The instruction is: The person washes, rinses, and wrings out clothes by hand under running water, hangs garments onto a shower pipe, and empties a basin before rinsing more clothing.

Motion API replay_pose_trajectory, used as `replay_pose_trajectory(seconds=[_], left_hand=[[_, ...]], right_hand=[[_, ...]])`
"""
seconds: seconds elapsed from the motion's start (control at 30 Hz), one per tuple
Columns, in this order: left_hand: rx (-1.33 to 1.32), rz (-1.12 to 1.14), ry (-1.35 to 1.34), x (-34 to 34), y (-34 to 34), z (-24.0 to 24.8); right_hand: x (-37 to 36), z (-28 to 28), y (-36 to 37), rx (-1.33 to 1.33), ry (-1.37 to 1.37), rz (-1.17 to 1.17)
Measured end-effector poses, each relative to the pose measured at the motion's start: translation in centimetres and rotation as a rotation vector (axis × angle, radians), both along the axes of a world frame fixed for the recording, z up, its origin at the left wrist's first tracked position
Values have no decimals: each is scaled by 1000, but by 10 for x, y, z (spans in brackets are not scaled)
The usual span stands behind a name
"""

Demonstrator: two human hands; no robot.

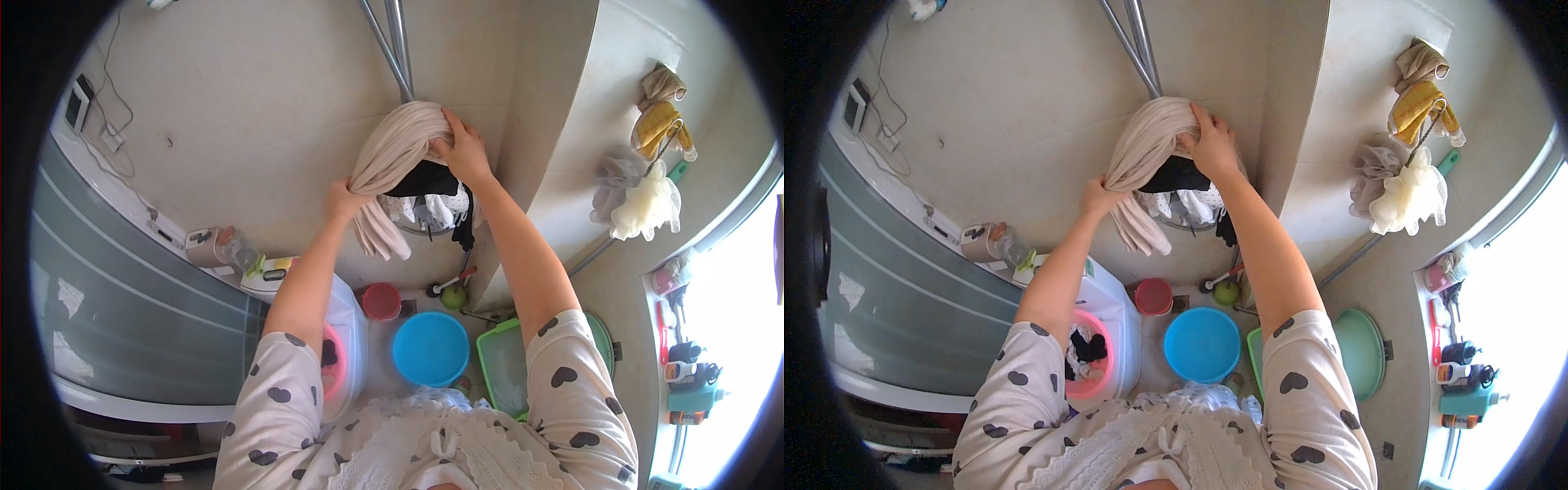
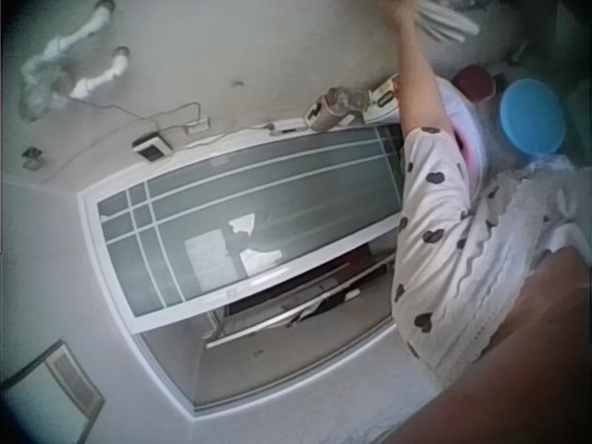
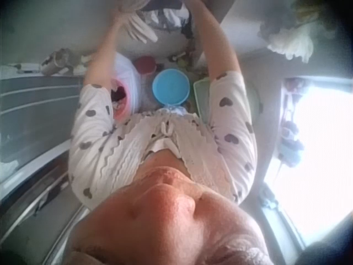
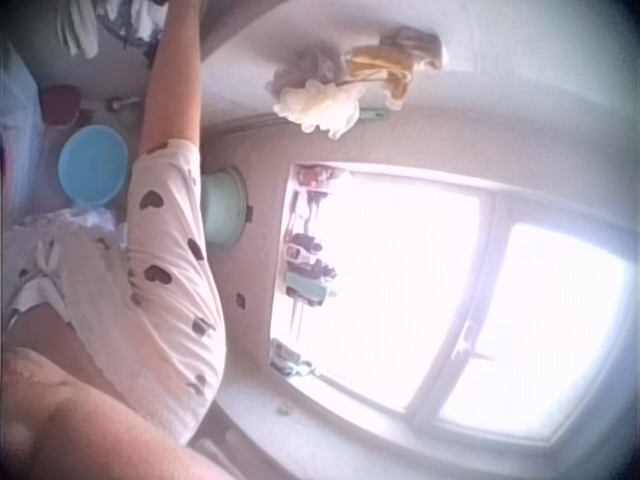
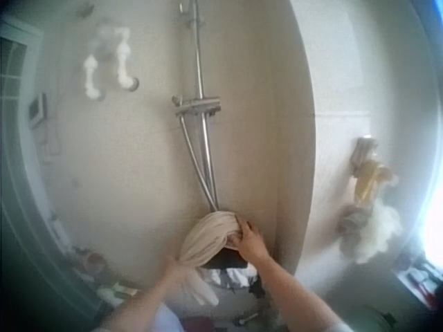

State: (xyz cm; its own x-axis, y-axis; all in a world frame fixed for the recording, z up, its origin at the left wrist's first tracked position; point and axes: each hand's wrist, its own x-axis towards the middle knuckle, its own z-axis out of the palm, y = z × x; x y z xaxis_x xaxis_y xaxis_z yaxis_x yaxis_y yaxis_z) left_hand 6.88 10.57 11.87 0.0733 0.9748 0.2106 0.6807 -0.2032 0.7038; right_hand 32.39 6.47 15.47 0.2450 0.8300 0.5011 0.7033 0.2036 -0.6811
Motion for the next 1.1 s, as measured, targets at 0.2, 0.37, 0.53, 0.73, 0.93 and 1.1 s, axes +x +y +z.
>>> replay_pose_trajectory(seconds=[0.2, 0.37, 0.53, 0.73, 0.93, 1.1], left_hand=[[550, 337, 349, -15, 16, 54], [405, 344, -102, 21, 33, 75], [11, -31, -259, 44, 47, 11], [-431, -504, 27, -3, 67, 32], [-290, -283, 259, -3, 51, 27], [-346, 11, 611, 13, 30, 60]], right_hand=[[0, 3, 4, -2, 16, 37], [0, -1, 10, 85, -55, -31], [3, -2, 8, 5, -24, -27], [14, 1, 13, -38, 28, 94], [18, -14, 20, 6, 158, 143], [43, -37, 26, -46, 338, 150]])
